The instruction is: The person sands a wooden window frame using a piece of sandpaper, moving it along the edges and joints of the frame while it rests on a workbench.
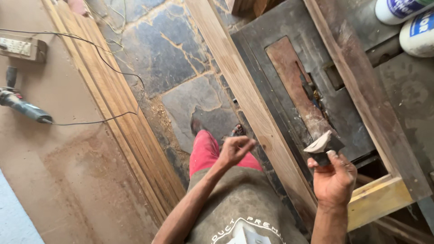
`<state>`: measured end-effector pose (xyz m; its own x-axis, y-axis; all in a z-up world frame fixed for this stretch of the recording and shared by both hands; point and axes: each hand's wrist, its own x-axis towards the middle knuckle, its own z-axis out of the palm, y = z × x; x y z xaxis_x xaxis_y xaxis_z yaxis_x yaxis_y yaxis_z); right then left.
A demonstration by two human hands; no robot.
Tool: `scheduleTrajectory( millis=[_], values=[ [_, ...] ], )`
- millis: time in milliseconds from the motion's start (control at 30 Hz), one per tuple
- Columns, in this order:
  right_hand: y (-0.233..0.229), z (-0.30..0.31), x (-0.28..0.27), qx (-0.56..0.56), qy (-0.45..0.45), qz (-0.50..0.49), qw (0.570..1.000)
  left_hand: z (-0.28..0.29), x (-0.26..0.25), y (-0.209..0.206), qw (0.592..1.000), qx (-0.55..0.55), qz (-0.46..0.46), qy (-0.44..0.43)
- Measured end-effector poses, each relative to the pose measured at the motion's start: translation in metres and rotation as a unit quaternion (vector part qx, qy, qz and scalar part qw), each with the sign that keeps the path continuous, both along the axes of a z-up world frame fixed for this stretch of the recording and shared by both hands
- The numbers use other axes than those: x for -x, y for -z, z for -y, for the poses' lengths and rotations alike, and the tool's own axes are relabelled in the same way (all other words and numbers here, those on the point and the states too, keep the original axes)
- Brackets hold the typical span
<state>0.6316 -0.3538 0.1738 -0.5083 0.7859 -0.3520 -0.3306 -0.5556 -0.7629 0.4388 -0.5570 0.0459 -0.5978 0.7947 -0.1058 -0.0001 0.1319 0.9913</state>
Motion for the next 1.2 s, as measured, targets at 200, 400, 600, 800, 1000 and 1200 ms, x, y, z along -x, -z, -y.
scheduleTrajectory(
  millis=[200,400,600,800,1000,1200],
  values=[
    [0.007,-0.007,-0.011,0.035,0.072,0.069,0.994,0.008,0.055,0.019,0.92,0.142,-0.304,-0.202],
    [-0.01,0.01,0.016,0.054,0.123,0.088,0.987,-0.007,0.073,-0.025,0.848,0.091,-0.52,-0.04],
    [-0.017,0.024,0.047,0.009,0.119,0.14,0.983,-0.003,0.041,-0.019,0.753,-0.004,-0.578,0.313],
    [-0.013,0.024,0.059,0.015,0.088,0.105,0.99,-0.006,0.087,-0.013,0.849,0.269,-0.451,0.06],
    [-0.019,0.02,0.077,-0.003,0.069,0.08,0.994,-0.018,0.167,-0.03,0.796,0.236,-0.556,-0.046],
    [-0.032,0.018,0.106,-0.011,0.038,0.083,0.996,-0.024,0.107,-0.036,0.667,-0.014,-0.654,0.356]
  ],
)
